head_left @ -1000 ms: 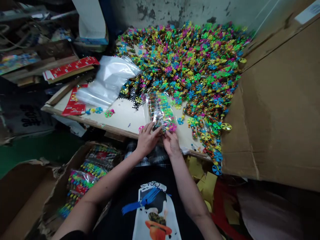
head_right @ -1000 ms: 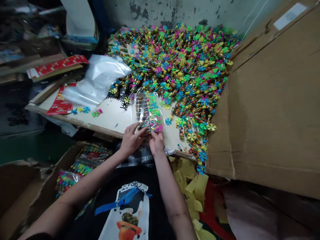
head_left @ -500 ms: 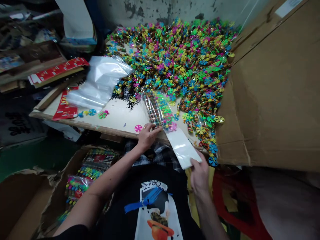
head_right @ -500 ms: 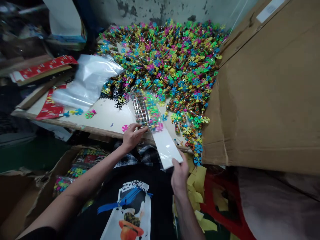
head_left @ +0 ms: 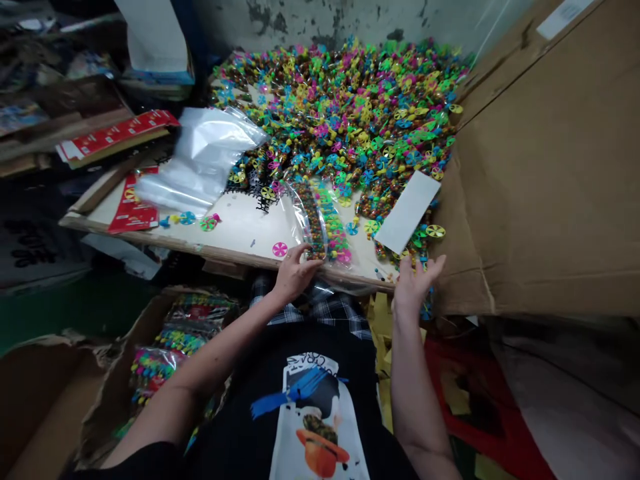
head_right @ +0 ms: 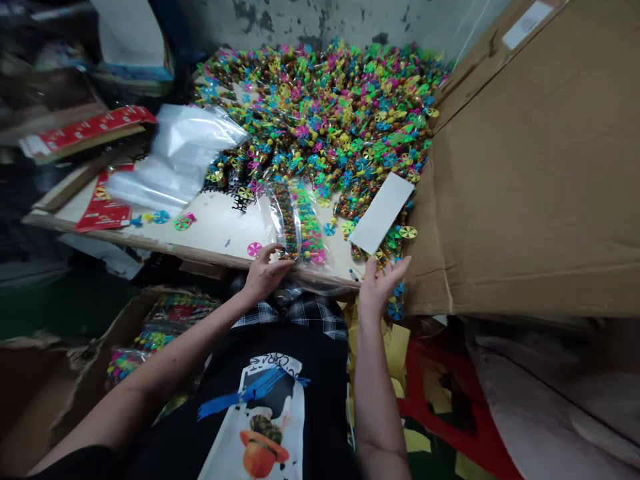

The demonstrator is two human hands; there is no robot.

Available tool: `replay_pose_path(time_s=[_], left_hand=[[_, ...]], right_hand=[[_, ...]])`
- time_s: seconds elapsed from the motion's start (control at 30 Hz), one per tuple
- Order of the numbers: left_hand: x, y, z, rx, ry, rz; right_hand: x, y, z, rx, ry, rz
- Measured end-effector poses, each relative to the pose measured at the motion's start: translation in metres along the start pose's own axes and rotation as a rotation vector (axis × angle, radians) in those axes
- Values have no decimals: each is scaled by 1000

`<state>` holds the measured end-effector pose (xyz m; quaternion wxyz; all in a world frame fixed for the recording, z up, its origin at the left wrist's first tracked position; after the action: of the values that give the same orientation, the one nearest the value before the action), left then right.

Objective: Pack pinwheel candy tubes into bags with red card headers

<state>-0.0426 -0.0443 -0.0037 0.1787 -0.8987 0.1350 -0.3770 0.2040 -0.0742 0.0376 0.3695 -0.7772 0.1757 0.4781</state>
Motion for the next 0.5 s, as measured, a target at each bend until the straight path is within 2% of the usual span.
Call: replay_pose_path(time_s=[0.07,0.1,0.2,0.27,0.37,0.43,0.5], left_hand=[[2,12,-11,2,105,-135],[3,19,-16,19,165,-233],[-1,40,-25,47,378,-622],[-3,50,-22,-48,572,-894],[1,54,-13,-251,864,-1172],[7,51,-12,-312,968,-1228],[14,48,-17,-327,996,-1224]], right_hand=[[0,17,3,-126,166,-179],[-4,29,3,-239,197,-280],[-16,63,6,-642,193,-558],[-18,77,14,-782,250,-700],[-16,81,27,-743,311,-837],[-17,80,31,-681,274,-915],[-22,82,28,-671,239,-967]])
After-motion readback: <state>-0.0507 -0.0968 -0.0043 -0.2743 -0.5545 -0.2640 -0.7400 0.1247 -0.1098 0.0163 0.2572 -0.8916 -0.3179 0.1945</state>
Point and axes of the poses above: each hand's wrist, its own y-axis away from the middle knuckle, its own z-axis out of the palm, x = y × z, the point moved 2 cm from there along -y, towards the middle knuckle, and after that the axes turned 11 degrees about -z, right-handed, at the moved point
